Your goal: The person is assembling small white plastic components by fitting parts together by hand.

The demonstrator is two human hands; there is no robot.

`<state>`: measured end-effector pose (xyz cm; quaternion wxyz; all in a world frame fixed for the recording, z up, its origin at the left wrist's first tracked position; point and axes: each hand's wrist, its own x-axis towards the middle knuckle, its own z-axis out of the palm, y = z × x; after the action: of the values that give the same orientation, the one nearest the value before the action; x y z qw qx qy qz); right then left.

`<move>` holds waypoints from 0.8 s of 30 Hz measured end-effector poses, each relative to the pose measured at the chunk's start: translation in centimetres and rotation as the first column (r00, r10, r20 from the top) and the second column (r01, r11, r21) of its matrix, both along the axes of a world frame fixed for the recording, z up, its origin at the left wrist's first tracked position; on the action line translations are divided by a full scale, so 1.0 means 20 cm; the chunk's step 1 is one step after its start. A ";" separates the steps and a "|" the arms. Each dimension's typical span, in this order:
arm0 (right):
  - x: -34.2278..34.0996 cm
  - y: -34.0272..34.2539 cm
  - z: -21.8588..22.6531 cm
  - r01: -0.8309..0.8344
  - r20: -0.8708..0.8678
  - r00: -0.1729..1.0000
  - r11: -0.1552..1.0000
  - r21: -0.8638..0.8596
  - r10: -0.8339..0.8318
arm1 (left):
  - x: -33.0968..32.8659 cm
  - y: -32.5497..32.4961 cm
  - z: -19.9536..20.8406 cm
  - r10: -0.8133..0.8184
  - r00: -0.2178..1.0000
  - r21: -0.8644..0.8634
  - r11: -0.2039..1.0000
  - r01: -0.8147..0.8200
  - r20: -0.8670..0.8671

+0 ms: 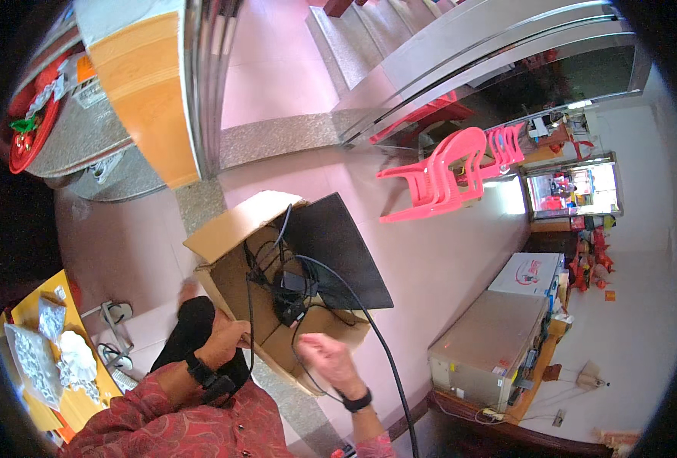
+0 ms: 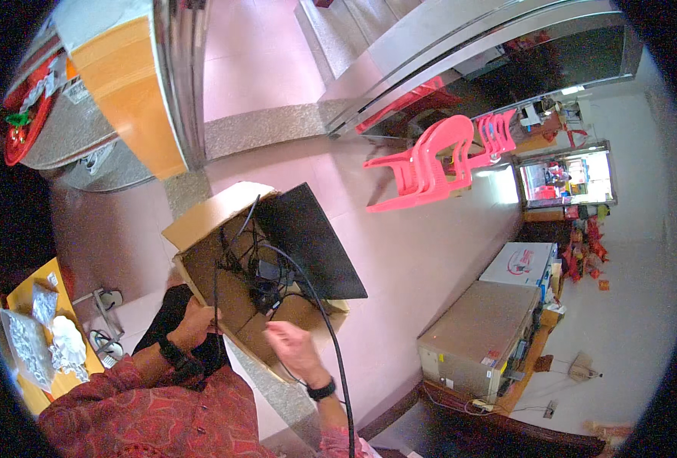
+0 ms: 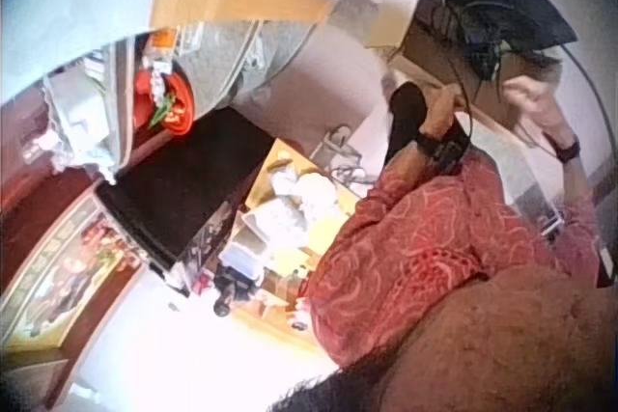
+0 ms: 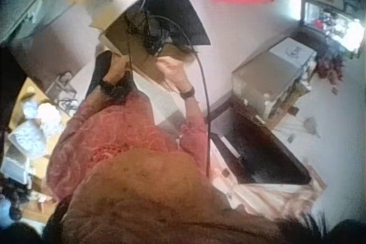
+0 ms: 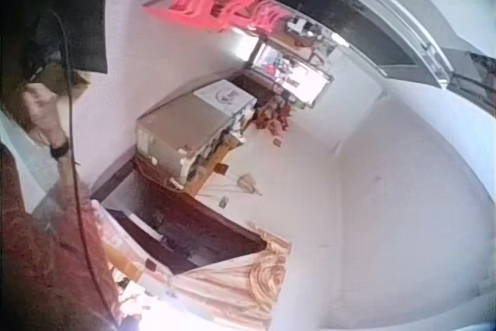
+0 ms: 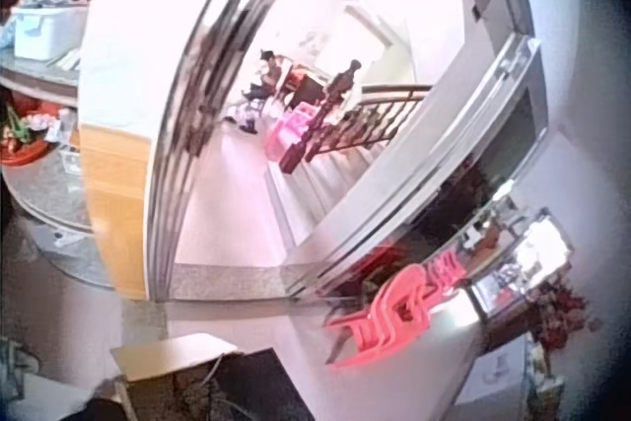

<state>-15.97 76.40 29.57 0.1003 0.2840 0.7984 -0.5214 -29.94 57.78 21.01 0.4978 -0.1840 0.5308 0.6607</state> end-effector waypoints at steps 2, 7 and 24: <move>0.05 0.26 0.06 0.218 -0.081 0.974 0.974 0.055 -0.214 | -0.02 0.11 0.02 -0.003 1.000 0.007 1.000 0.003 0.005; 0.06 0.98 0.18 0.491 -0.171 0.867 0.860 0.140 -0.468 | -0.12 0.49 -0.03 -0.097 0.994 0.003 0.995 0.097 0.042; -0.46 3.08 -0.53 0.280 0.007 0.921 0.674 0.684 -0.390 | -0.45 1.61 -0.17 -0.382 0.749 -0.161 0.921 0.354 -0.542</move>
<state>-25.23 138.04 19.06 -0.0455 0.4818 0.8553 -0.1849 -38.90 89.94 17.67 0.4343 0.1153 0.6950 0.5613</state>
